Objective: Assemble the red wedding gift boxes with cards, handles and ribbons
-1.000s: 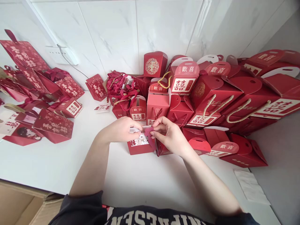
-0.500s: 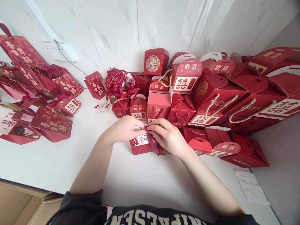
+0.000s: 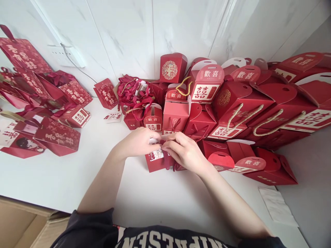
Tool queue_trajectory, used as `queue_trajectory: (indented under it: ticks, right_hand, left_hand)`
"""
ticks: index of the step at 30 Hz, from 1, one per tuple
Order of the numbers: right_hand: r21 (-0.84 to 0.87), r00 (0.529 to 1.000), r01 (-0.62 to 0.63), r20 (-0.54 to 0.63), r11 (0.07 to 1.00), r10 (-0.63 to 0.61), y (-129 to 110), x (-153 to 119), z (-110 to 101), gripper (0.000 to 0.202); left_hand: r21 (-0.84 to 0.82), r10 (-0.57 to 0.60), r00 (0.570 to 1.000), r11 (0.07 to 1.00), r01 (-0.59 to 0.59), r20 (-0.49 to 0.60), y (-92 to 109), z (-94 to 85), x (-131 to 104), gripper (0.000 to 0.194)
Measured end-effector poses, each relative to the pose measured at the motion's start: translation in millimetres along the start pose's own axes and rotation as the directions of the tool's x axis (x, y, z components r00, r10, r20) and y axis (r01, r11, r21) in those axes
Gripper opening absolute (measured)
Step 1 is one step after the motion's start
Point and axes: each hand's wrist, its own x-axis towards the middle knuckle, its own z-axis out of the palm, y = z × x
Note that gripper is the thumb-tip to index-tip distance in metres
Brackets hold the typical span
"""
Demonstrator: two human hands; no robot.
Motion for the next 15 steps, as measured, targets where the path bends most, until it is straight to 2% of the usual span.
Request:
queue_trajectory:
  ticks: [3,6,8,11,13,15]
  right_hand:
    - [0.108,1.000,-0.009,-0.005,0.994,0.009,0.7,1.0,2.6,0.012]
    - [0.131,0.999,-0.030,0.017,0.991,0.028,1.2,1.5,4.4,0.012]
    - [0.094,0.998,-0.064,0.031,0.994,0.062,-0.7,1.6,3.4,0.012]
    - [-0.047,0.991,-0.132,0.033,0.990,0.133,-8.0,1.3,1.1,0.023]
    - [-0.137,0.978,-0.197,0.036,0.971,0.204,-14.2,0.6,1.8,0.029]
    - [-0.150,0.957,-0.279,0.045,0.949,0.288,-19.6,-0.3,4.6,0.029]
  left_hand:
    - [0.009,0.010,0.999,1.000,-0.010,0.050,-0.5,-1.5,2.0,0.019]
    - [0.020,-0.008,0.999,1.000,0.008,0.036,-0.2,-1.2,3.9,0.021]
    - [0.028,-0.024,1.000,0.999,0.023,0.018,0.3,0.1,4.4,0.020]
    - [0.034,-0.035,0.999,0.999,0.035,0.000,1.2,2.9,4.0,0.020]
    - [0.035,-0.043,0.999,0.998,0.044,-0.020,2.1,4.6,3.4,0.020]
    - [0.034,-0.050,0.998,0.998,0.051,-0.033,3.1,5.7,2.9,0.019]
